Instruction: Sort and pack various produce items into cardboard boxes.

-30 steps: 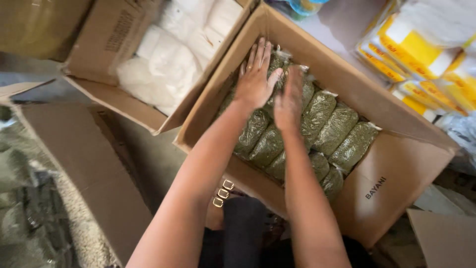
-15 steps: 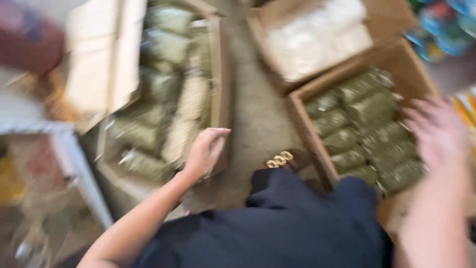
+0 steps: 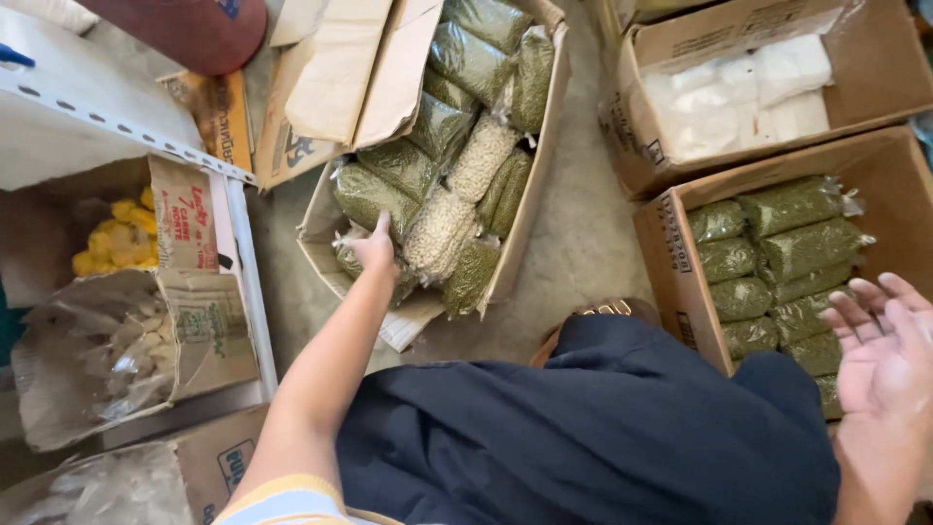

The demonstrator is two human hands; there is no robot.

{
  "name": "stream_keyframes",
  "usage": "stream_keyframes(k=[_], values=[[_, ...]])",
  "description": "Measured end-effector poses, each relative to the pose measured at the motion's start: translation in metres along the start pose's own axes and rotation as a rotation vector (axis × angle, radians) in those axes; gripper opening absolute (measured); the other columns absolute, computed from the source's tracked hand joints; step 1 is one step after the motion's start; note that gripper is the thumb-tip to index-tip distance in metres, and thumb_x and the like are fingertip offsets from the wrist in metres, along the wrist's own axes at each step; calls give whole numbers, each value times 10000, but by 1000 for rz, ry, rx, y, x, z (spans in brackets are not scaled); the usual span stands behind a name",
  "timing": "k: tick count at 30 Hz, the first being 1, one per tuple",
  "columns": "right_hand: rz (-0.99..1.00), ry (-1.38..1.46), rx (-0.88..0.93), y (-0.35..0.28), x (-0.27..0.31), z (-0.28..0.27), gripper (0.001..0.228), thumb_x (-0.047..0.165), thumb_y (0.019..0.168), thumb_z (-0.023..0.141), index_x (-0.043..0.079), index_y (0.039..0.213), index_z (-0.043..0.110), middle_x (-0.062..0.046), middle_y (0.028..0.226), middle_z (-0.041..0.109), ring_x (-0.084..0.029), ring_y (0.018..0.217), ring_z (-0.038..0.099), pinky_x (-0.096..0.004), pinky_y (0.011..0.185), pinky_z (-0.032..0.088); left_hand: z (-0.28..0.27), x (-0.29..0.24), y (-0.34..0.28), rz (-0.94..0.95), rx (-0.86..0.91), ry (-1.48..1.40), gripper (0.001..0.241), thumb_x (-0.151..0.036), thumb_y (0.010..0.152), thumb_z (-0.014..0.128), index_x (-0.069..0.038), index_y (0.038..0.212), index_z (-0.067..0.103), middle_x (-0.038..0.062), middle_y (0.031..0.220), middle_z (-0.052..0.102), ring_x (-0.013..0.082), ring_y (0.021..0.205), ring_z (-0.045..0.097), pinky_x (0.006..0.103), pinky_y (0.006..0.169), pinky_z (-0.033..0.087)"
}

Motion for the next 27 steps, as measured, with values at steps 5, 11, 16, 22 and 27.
stream_keyframes(k=[5,11,16,22,27], values=[[-40,-26,37,-12,31,57,200,91,1207,478,-4,1378,520,-174,1259,652,-274,1124,642,-410,1084,545,40,54,24,-166,285,-87,502,-301,850,812,53,1168,653,182,1101,697,258,920,612,403,836,507],[47,-156,75,-17,42,118,233,69,1167,491,-22,1367,568,-162,1226,683,-237,1072,679,-358,1004,562,31,31,27,-42,127,29,506,-265,829,881,31,1133,606,122,1036,684,204,890,640,340,820,506],[123,-252,89,-18,40,135,277,106,1144,476,-29,1362,580,-170,1221,678,-225,1054,686,-360,979,558,16,-56,-65,-238,515,-78,380,-205,922,745,69,1138,596,146,989,674,229,844,622,354,751,522],[317,-291,195,-17,23,178,405,234,1086,464,-24,1386,553,-214,1294,654,-275,1152,674,-407,1032,550,35,-138,-272,-415,1000,-271,412,-182,896,660,9,1257,604,119,997,694,187,813,663,325,723,559],[551,12,502,-35,-26,186,592,299,911,638,75,1449,531,-181,1340,671,-301,1167,669,-406,985,558,78,-168,-407,-44,1532,-185,356,-163,891,760,1,1192,663,64,1034,722,136,916,687,292,825,576]])
Point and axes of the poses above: each hand's wrist, its own y-axis towards the middle knuckle, its own z-axis out of the palm, x = y × z, the point moved 7 cm from there along y, towards the middle knuckle
